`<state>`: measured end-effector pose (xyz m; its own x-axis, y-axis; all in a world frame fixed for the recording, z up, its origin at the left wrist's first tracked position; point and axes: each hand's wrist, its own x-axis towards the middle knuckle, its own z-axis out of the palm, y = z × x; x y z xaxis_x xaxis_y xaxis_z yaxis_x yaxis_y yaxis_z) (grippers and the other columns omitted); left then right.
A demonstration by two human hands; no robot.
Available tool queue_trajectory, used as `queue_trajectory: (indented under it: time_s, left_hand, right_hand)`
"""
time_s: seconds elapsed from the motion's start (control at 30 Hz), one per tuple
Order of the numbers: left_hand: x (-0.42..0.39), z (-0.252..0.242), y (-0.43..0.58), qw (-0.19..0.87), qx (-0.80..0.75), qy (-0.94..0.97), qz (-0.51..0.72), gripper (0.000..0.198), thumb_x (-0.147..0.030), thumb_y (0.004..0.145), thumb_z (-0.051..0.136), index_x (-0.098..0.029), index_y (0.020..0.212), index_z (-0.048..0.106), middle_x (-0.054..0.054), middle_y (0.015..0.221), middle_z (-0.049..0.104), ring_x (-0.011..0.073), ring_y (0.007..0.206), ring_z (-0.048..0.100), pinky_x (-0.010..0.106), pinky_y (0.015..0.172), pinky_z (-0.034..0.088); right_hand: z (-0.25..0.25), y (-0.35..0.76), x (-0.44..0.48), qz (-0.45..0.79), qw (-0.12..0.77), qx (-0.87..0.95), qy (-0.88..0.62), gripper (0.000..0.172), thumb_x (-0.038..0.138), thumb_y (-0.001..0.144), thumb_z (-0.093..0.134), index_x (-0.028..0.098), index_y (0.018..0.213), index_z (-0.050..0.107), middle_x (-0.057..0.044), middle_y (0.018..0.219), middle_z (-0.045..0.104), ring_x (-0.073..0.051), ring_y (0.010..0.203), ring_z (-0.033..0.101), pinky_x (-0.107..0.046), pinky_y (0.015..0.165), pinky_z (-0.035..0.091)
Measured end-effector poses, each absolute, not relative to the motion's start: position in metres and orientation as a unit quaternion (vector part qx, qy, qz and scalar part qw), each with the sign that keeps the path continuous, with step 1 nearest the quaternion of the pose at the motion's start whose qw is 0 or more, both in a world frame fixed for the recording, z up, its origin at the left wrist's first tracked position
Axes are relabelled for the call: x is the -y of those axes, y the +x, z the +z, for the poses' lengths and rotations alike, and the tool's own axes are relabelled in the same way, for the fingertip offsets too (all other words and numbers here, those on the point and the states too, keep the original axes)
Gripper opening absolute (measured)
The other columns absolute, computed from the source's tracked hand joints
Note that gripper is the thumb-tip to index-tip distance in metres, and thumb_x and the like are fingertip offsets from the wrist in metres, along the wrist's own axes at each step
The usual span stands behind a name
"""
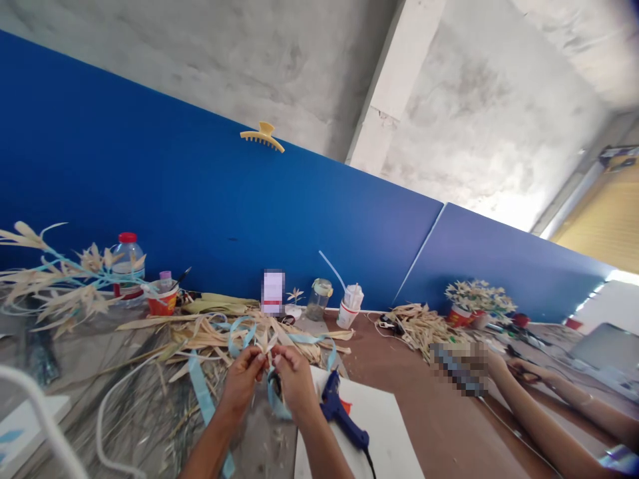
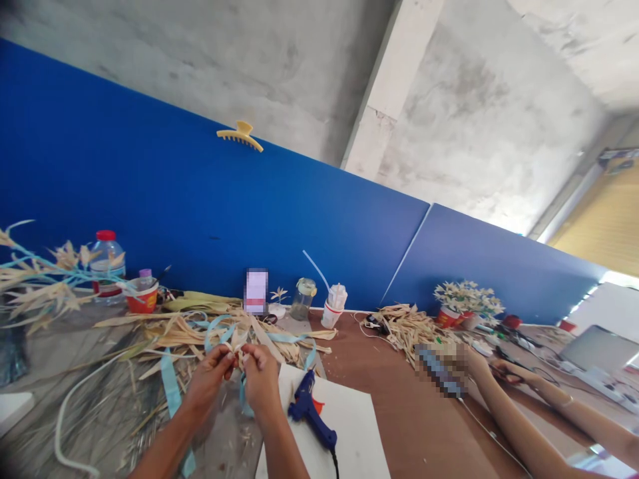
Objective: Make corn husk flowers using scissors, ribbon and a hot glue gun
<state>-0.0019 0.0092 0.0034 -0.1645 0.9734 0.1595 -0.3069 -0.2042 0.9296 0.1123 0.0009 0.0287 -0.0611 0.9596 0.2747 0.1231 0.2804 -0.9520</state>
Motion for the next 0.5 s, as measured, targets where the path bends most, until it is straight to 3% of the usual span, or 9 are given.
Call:
queue_trajectory:
  time_s: [0.23, 0.5]
  left_hand:
    - [-0.014, -0.004, -0.007, 0.459, -0.428, 0.434, 0.647, 0.036, -0.054, 0.061, 0.071, -0.020, 0.062, 0.059, -0.005, 0.052, 0.051, 0.0109, 0.046, 0.042, 0.024, 0.048, 0.034]
    - [-0.011, -0.009, -0.004, 0.396, -0.483, 0.464, 0.628, 0.025, -0.045, 0.070, 0.064, -0.021, 0.067, 0.059, -0.004, 0.053, 0.052, 0.0139, 0.048, 0.045, 0.026, 0.049, 0.036]
  right_hand:
    - [0.026, 0.101, -0.001, 0.379, 0.555, 0.610, -0.420, 0.022, 0.023, 0.075, 0.051, 0.017, 0.076, 0.071, -0.006, 0.079, 0.061, -0.019, 0.077, 0.056, -0.032, 0.077, 0.046]
    - [0.003, 0.095, -0.005, 0.508, 0.604, 0.476, -0.387, 0.019, 0.023, 0.068, 0.058, 0.017, 0.079, 0.072, -0.005, 0.082, 0.064, -0.018, 0.080, 0.058, -0.031, 0.078, 0.047]
